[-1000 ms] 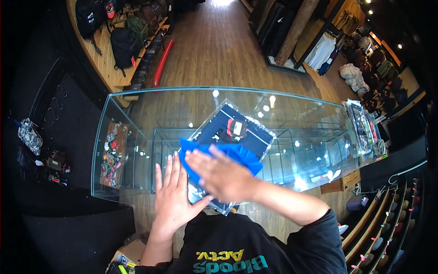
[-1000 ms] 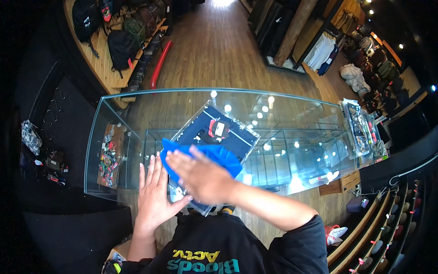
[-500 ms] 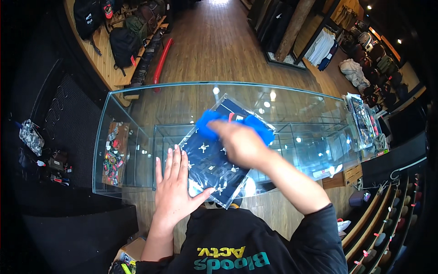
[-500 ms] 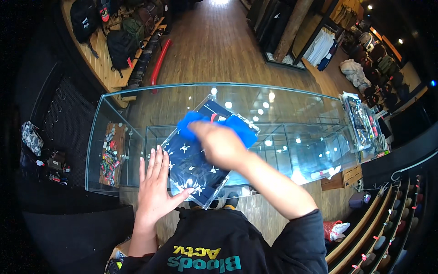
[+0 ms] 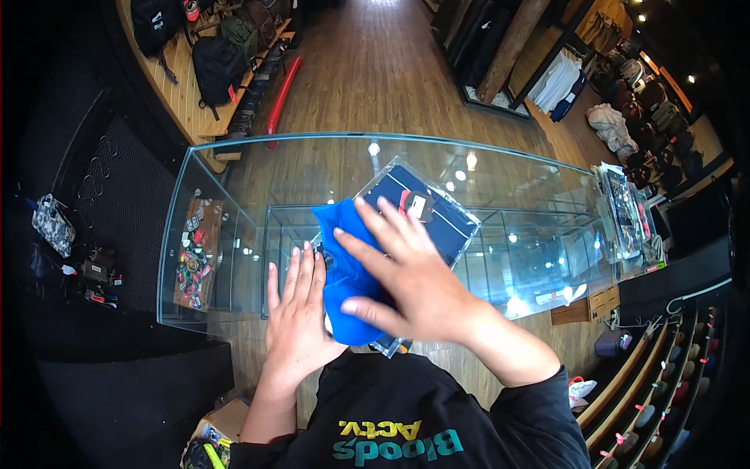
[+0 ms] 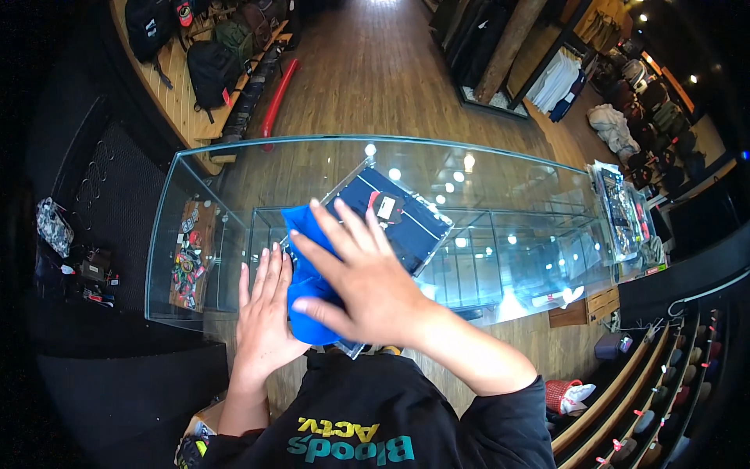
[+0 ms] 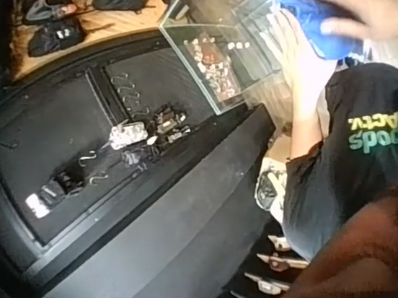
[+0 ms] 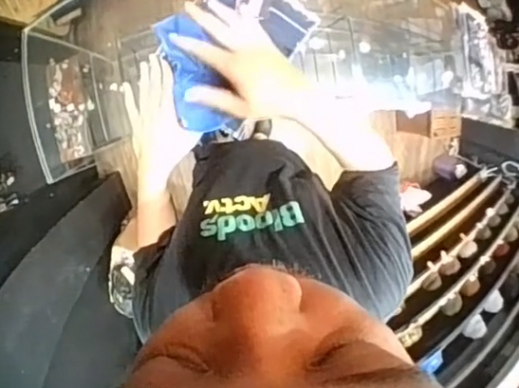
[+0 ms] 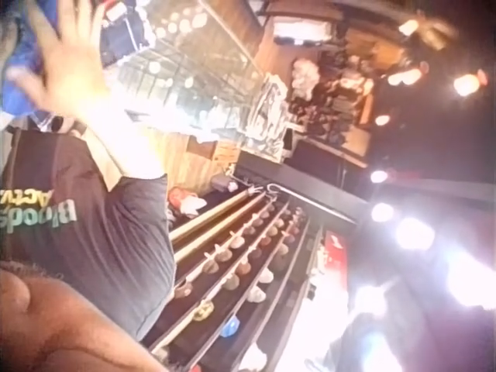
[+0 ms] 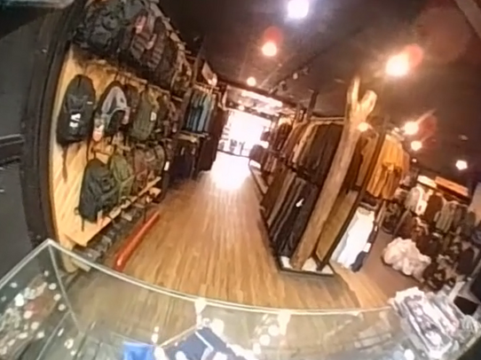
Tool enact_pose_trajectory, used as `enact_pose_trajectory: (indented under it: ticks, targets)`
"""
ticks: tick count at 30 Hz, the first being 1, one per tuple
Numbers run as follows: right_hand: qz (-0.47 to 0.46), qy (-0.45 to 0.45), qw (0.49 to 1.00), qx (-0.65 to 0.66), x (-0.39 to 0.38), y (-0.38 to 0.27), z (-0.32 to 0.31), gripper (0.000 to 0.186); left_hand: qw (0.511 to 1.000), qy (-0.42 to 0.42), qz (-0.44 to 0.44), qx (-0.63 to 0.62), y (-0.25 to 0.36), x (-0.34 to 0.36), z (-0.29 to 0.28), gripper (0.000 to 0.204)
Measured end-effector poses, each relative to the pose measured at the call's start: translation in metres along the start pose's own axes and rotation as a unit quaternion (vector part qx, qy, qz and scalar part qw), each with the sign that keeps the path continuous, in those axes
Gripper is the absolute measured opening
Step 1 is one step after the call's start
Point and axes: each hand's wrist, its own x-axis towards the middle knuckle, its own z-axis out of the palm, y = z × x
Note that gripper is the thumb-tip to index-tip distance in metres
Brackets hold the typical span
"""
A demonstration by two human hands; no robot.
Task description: Wiping down packaged shirts with a blue cloth on a glass display counter in a clothing store.
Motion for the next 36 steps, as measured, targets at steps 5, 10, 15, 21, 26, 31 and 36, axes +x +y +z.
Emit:
enact_pose_trajectory:
  ticks: [5,10,15,21,26,31,36]
  targets:
    - [-0.025,-0.098,0.995,-0.013,-0.02,0.017,0.062,0.07,1.0,-0.006,0.013,-0.005,0.0,0.002,-0.005,0.125]
    - [0.102,0.008,0.981,-0.164,0.016,0.099,0.046,0.059,1.0,0.009,0.015,-0.013,-0.001,-0.004,-0.005,0.123]
    - [-0.155,-0.038,0.984,0.077,-0.015,0.06,0.071,0.047,0.999,-0.01,0.029,0.014,-0.002,0.002,-0.002,0.124]
    - [0.087,0.133,0.987,0.005,0.02,0.097,0.021,0.032,1.0,0.005,0.026,-0.011,0.002,0.0,-0.006,0.124]
    - [-0.159,0.007,0.971,0.18,0.001,0.037,0.056,0.029,0.993,-0.113,0.005,0.021,-0.004,0.004,-0.009,0.125]
    - [0.116,0.197,0.973,0.025,0.033,0.115,0.031,0.024,0.999,-0.001,0.03,-0.013,0.002,0.002,-0.007,0.126]
    - [-0.074,-0.038,0.98,0.183,0.008,0.013,0.059,0.05,0.999,-0.028,0.028,0.014,-0.005,0.0,-0.001,0.125]
